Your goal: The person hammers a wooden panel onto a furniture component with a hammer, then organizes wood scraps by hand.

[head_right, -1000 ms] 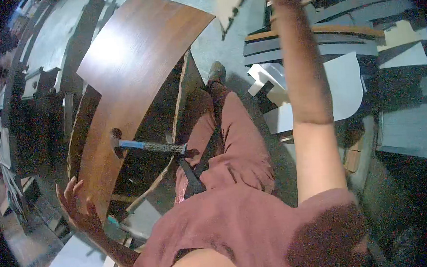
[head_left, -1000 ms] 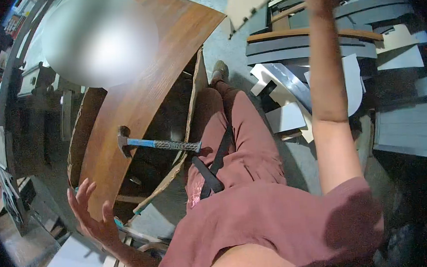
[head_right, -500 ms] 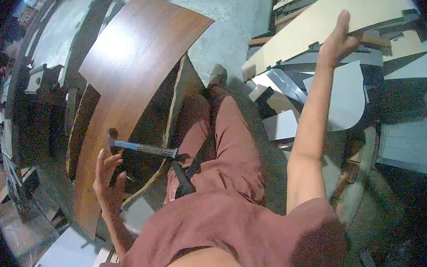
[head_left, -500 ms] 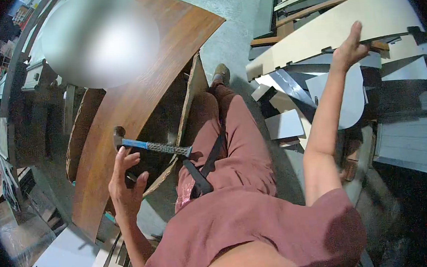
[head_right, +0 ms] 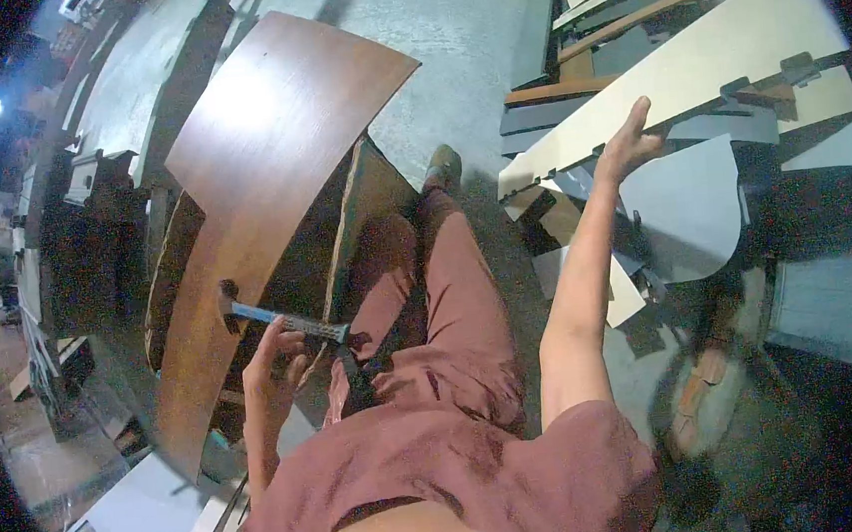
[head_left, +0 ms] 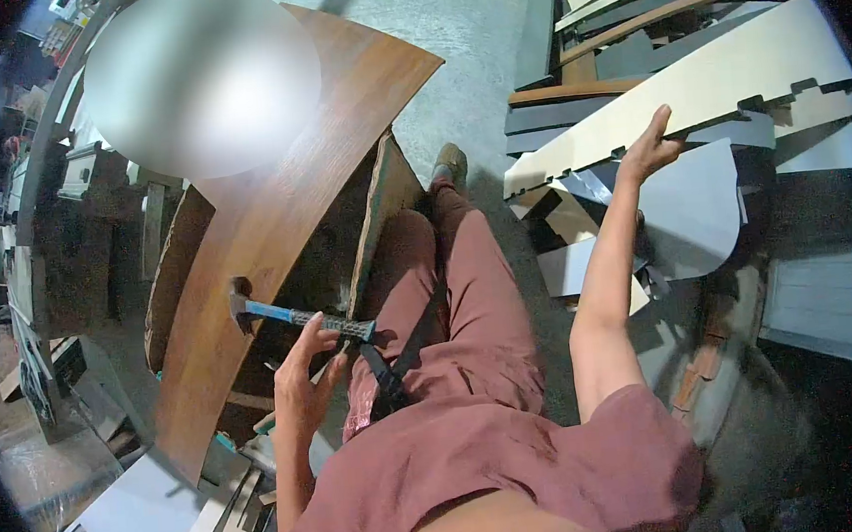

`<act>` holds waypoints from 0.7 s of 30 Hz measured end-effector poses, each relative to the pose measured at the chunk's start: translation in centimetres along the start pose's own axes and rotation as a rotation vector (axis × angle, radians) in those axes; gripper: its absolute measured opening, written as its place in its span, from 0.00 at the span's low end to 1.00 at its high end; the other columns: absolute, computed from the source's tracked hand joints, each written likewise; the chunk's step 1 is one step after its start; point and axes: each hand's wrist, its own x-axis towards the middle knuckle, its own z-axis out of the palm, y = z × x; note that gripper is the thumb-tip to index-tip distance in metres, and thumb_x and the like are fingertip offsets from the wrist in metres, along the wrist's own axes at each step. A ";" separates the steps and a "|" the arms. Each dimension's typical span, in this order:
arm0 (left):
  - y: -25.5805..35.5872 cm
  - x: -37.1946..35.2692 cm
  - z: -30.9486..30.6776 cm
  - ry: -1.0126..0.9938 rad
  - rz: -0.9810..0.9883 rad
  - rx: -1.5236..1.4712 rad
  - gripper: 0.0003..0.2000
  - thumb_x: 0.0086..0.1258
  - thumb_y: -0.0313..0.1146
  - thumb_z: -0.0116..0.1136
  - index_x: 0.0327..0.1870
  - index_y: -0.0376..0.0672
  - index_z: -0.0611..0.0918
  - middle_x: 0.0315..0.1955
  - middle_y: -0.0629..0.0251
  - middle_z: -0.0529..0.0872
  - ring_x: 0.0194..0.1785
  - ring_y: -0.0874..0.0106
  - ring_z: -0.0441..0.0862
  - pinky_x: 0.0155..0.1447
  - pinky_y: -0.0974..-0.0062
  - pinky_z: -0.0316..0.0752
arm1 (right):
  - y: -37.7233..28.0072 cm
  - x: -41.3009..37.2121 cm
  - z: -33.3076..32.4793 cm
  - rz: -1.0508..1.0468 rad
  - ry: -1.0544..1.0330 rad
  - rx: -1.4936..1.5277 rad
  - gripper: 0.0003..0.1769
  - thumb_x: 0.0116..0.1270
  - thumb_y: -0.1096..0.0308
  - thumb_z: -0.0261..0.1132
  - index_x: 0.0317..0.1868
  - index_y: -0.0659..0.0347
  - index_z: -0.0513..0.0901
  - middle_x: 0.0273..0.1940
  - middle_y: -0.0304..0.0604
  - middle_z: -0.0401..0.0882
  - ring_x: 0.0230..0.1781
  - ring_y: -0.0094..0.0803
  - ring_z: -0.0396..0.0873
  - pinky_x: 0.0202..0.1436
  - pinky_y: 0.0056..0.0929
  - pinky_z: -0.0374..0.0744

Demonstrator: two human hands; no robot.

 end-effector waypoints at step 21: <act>-0.8 2.1 3.8 -0.088 -0.018 -0.061 0.30 0.55 0.16 0.57 0.63 0.41 0.66 0.41 0.59 0.83 0.43 0.66 0.82 0.47 0.71 0.75 | 18.6 18.1 -8.5 0.426 -0.199 -0.107 0.26 0.58 0.59 0.68 0.47 0.75 0.74 0.45 0.49 0.76 0.45 0.33 0.72 0.47 0.29 0.70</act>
